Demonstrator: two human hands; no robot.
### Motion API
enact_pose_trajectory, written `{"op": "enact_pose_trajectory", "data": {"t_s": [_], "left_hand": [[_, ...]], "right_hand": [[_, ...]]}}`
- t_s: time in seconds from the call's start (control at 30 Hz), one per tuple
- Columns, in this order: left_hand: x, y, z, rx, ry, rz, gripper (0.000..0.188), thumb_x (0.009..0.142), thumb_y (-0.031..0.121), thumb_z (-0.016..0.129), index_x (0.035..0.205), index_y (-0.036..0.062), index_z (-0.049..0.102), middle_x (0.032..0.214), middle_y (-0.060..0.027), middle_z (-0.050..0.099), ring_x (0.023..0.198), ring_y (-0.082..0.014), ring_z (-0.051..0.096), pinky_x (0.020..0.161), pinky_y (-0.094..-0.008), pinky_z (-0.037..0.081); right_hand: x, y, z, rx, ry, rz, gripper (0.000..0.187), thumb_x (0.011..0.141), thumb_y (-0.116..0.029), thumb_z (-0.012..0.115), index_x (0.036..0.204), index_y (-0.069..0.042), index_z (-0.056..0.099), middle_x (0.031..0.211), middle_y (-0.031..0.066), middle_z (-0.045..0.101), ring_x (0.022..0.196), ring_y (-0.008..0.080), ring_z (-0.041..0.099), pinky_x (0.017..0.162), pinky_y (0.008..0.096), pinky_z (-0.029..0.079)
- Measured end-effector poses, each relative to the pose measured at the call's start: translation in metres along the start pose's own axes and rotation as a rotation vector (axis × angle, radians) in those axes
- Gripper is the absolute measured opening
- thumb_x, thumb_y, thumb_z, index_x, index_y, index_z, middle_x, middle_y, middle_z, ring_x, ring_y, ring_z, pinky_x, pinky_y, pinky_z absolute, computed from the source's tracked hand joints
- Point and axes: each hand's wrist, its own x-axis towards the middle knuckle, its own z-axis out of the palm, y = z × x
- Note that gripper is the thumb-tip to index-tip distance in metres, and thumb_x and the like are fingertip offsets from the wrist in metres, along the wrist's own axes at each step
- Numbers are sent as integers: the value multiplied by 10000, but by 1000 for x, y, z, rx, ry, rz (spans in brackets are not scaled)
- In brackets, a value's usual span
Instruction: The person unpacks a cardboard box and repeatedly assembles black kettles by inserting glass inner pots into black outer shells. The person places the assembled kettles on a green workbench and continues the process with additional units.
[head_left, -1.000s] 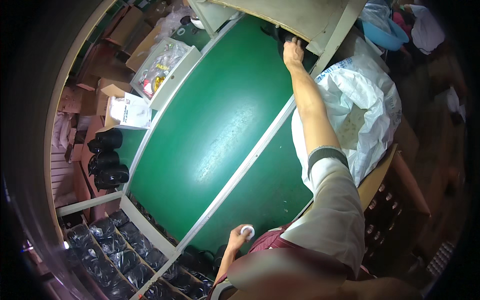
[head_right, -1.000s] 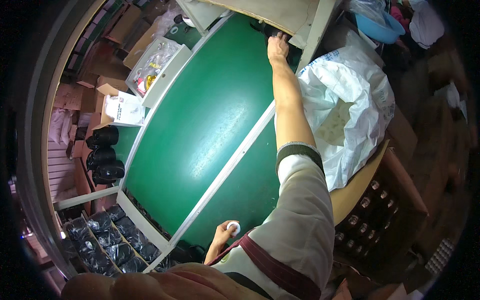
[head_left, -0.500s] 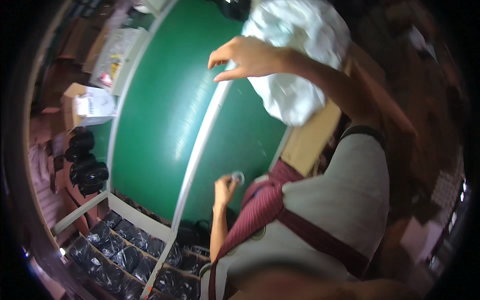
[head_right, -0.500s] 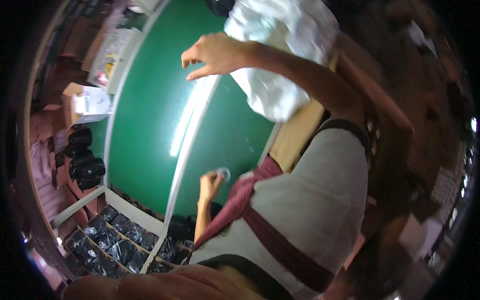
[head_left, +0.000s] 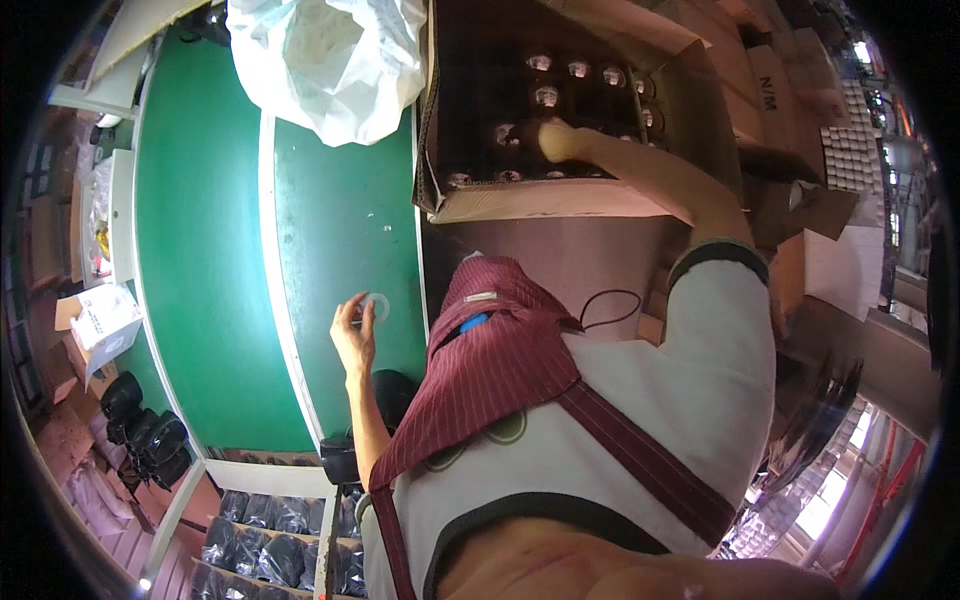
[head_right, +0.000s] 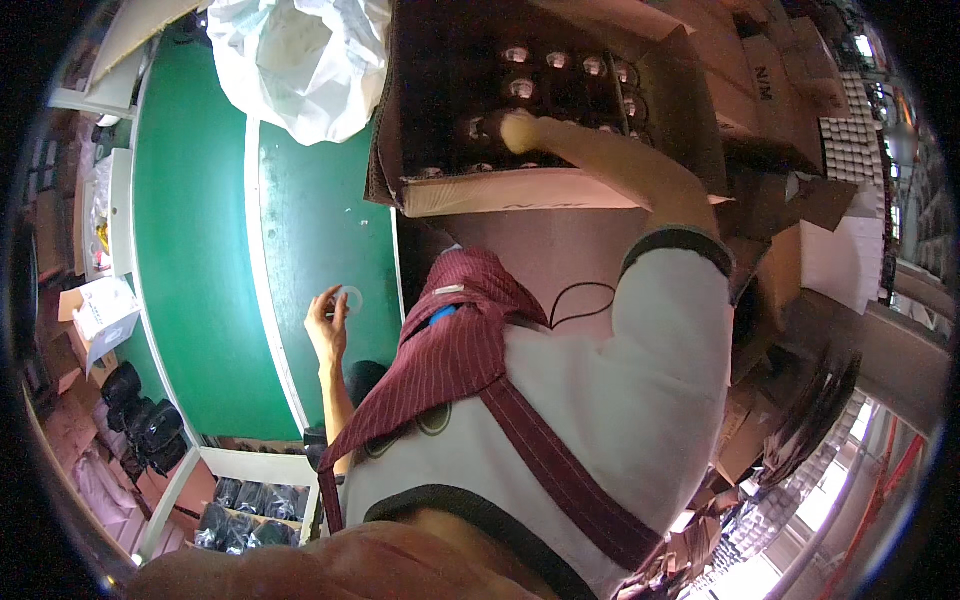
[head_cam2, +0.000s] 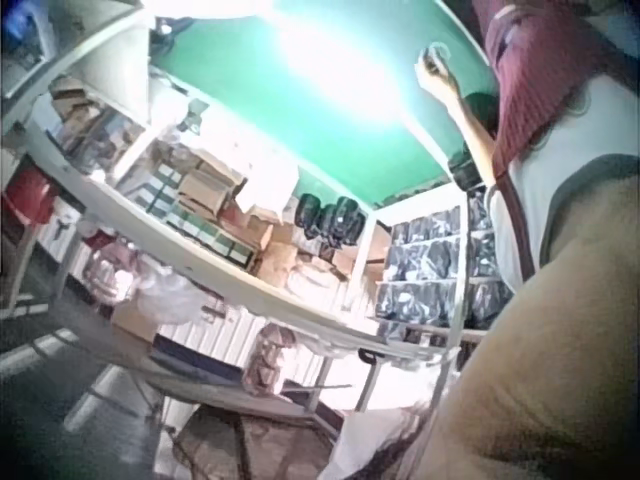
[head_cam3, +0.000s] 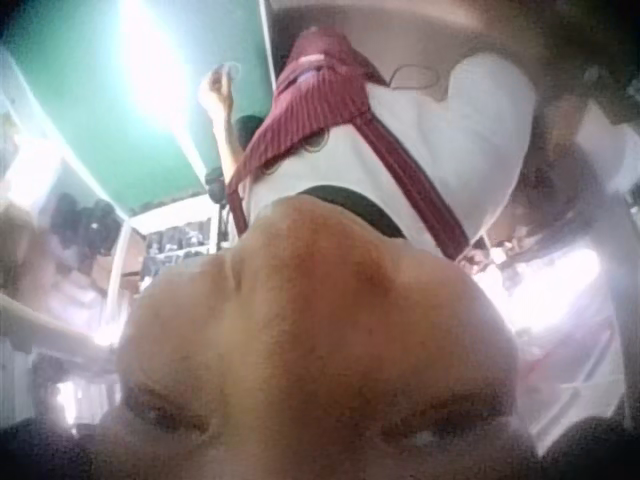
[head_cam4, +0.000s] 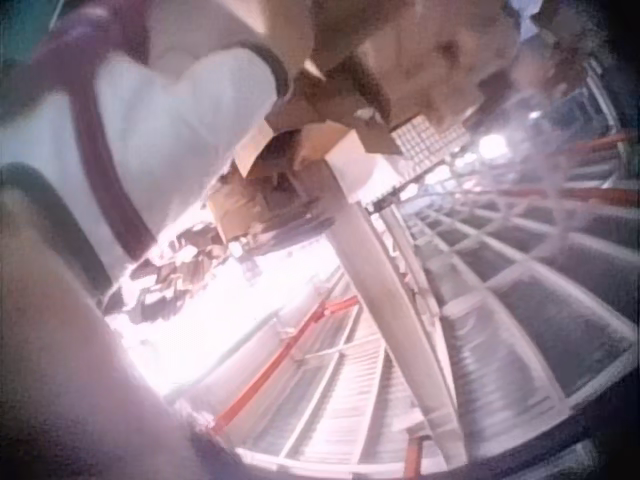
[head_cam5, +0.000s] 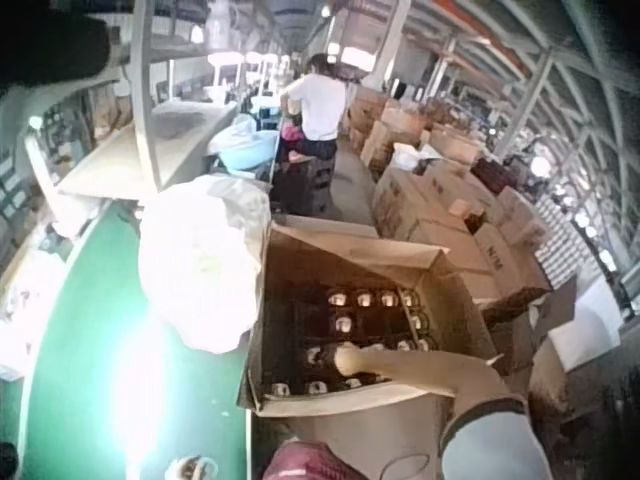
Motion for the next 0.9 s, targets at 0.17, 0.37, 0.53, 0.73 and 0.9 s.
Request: {"op": "enact_pose_trajectory", "data": {"t_s": [0.17, 0.37, 0.53, 0.73, 0.9], "left_hand": [[-10, 9, 9, 120, 59, 221, 146, 903, 123, 679, 892, -19, 645, 804, -158, 653, 758, -249, 658, 676, -358, 523], [-27, 12, 38, -149, 173, 38, 171, 859, 89, 743, 974, -33, 709, 823, -125, 698, 795, -188, 700, 760, -314, 546], [-4, 60, 30, -24, 40, 119, 176, 853, 66, 750, 998, -29, 719, 839, -109, 685, 795, -184, 701, 720, -303, 557], [5, 113, 2, -634, 193, 132, 208, 955, 67, 646, 1127, -49, 657, 843, -79, 653, 697, -151, 662, 627, -282, 567], [12, 203, -13, -978, 64, 214, 280, 1013, 189, 561, 1211, -5, 601, 851, -50, 616, 688, -124, 592, 537, -269, 511]], "right_hand": [[24, -7, 8, 207, 334, -77, 454, 785, -213, 704, 1195, -32, 633, 1126, 201, 658, 1023, 355, 630, 900, 445, 507], [42, -8, -26, 88, 337, -112, 597, 722, -242, 753, 1253, -27, 584, 1170, 217, 618, 1095, 377, 572, 935, 468, 465], [20, -3, -29, -29, 325, -81, 721, 669, -266, 794, 1301, -24, 544, 1206, 229, 584, 1154, 396, 524, 965, 487, 430], [-91, -4, -113, 425, 944, -33, 847, 561, -292, 871, 1298, -41, 537, 1148, 195, 564, 1080, 366, 549, 966, 462, 430], [-165, -76, -157, 1491, 1215, -306, 596, 853, -104, 756, 1389, -70, 497, 1257, 57, 613, 1125, 156, 576, 932, 307, 507]]}}
